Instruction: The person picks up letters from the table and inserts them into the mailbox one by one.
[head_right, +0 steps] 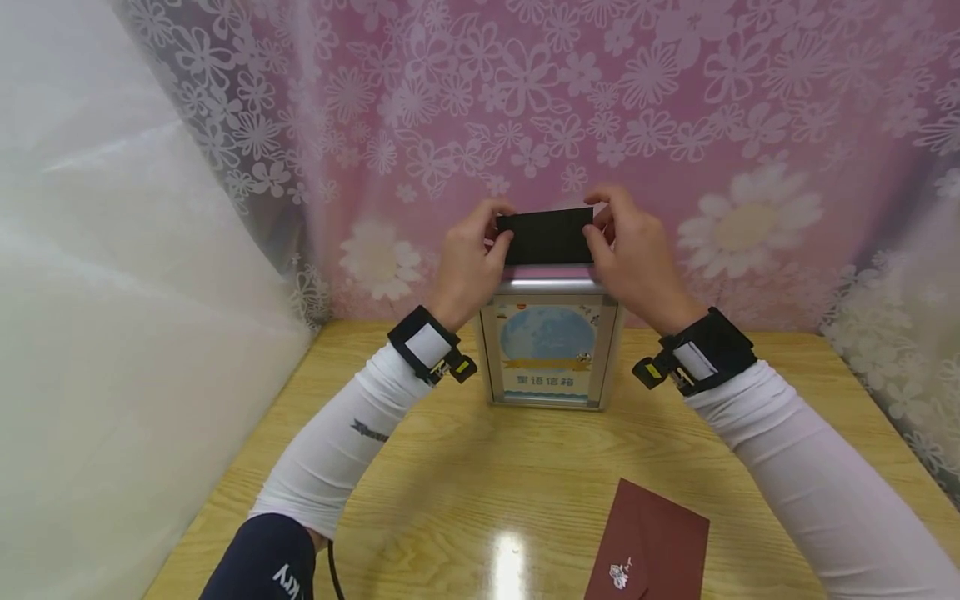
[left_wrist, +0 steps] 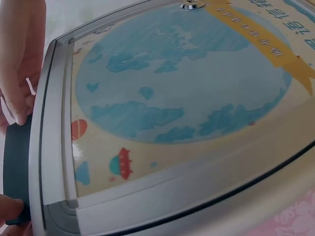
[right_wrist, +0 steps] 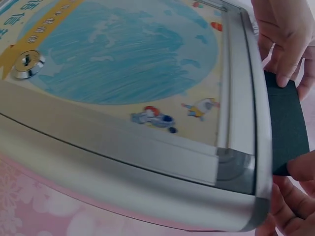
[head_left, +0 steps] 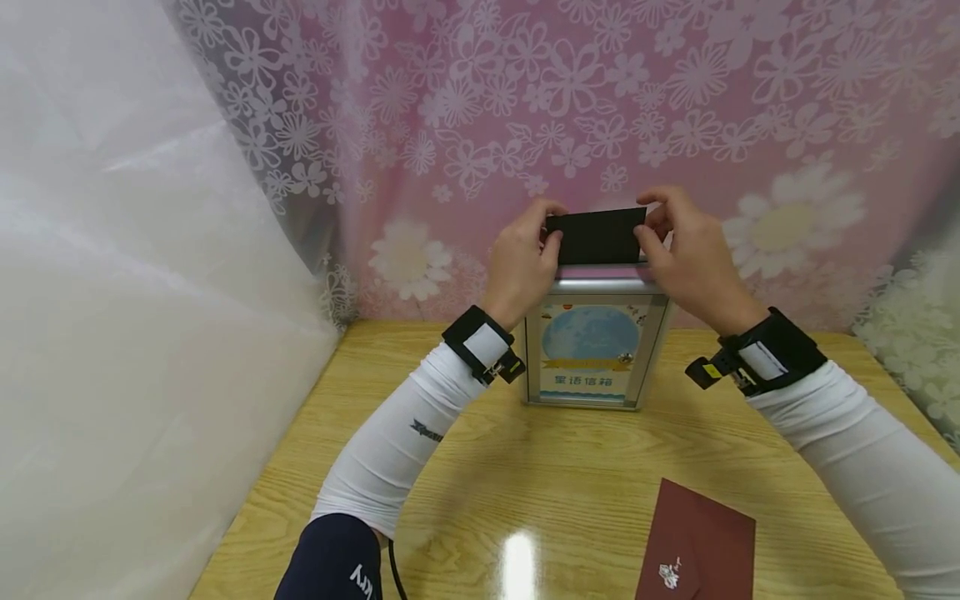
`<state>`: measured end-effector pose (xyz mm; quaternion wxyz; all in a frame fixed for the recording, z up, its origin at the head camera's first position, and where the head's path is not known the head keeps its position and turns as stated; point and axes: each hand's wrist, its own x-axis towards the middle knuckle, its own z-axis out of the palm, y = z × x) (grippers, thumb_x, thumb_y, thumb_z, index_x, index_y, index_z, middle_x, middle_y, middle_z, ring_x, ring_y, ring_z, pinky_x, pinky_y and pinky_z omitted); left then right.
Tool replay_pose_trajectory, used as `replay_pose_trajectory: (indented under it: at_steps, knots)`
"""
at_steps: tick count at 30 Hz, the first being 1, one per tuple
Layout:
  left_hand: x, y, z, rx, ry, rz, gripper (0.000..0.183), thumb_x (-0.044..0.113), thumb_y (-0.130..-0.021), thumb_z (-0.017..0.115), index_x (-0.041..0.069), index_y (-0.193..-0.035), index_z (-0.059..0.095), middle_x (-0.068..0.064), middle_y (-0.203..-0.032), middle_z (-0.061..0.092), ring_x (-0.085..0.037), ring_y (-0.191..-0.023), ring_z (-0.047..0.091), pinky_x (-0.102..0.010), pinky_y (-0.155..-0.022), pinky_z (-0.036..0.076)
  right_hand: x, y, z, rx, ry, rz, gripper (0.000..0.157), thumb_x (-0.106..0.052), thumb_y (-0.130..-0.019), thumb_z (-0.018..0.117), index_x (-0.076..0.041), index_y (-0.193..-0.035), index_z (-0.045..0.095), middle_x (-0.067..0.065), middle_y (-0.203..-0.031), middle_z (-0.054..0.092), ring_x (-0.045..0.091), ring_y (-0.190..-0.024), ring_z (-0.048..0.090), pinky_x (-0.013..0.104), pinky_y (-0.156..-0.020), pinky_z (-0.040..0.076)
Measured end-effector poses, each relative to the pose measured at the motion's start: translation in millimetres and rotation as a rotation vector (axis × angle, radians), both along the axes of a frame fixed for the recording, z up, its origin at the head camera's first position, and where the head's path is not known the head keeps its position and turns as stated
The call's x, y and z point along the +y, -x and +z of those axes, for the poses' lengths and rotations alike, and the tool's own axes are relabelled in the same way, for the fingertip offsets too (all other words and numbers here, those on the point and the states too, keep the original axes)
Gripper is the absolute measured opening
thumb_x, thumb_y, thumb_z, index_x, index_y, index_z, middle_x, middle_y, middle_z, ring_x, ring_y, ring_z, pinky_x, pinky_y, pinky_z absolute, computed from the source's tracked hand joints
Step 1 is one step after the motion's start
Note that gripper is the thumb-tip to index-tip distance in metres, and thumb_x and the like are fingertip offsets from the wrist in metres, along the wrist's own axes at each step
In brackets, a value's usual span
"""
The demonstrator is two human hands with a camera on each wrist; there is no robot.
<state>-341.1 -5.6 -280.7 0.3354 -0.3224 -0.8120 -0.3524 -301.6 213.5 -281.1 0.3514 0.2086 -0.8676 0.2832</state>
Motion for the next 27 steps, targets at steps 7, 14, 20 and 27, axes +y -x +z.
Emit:
replay_pose_trajectory:
  at_steps: [7,14,20,27]
  knots:
    - [-4,-0.1,-7.2,-0.025,0.025,0.005,0.016,0.006,-0.092,0.059,0.010,-0.105,0.067,-0.002,-0.097,0.066,-0.007,-0.080,0.055,-0.025,-0.069,0.048,2,3.1,-11.4,0.012,-0.046,0.005,0.021,-0.013,-0.096,0.054,-0.004,-0.114,0.058,0.009,-0.083,0.063,0.015,-0.059,0.048,0.035,-0.049,0.036]
    - [-7,-1.4,-12.4,-0.048,0.148,0.075,0.015,0.010,-0.091,0.060,0.014,-0.099,0.074,-0.001,-0.095,0.060,-0.012,-0.083,0.051,-0.026,-0.069,0.046,4,3.5,-17.6,0.024,-0.079,0.009,0.018,-0.013,-0.094,0.058,-0.001,-0.098,0.070,0.011,-0.086,0.062,0.021,-0.074,0.048,0.039,-0.063,0.037]
    - [-6,-0.2,-14.9,-0.074,0.226,0.095,0.018,0.011,-0.092,0.059,0.016,-0.096,0.076,0.001,-0.089,0.061,-0.014,-0.083,0.049,-0.030,-0.072,0.042,7,2.2,-21.2,-0.009,-0.088,0.002,0.019,-0.015,-0.092,0.060,-0.002,-0.094,0.074,0.012,-0.094,0.063,0.027,-0.084,0.047,0.043,-0.069,0.034]
    - [-5,1.4,-16.2,-0.073,0.261,0.110,0.020,0.012,-0.092,0.057,0.016,-0.097,0.076,0.001,-0.090,0.064,-0.015,-0.084,0.050,-0.031,-0.073,0.042,8,2.0,-21.4,-0.021,-0.091,0.005,0.020,-0.015,-0.091,0.060,0.000,-0.094,0.074,0.016,-0.102,0.064,0.031,-0.091,0.047,0.048,-0.076,0.036]
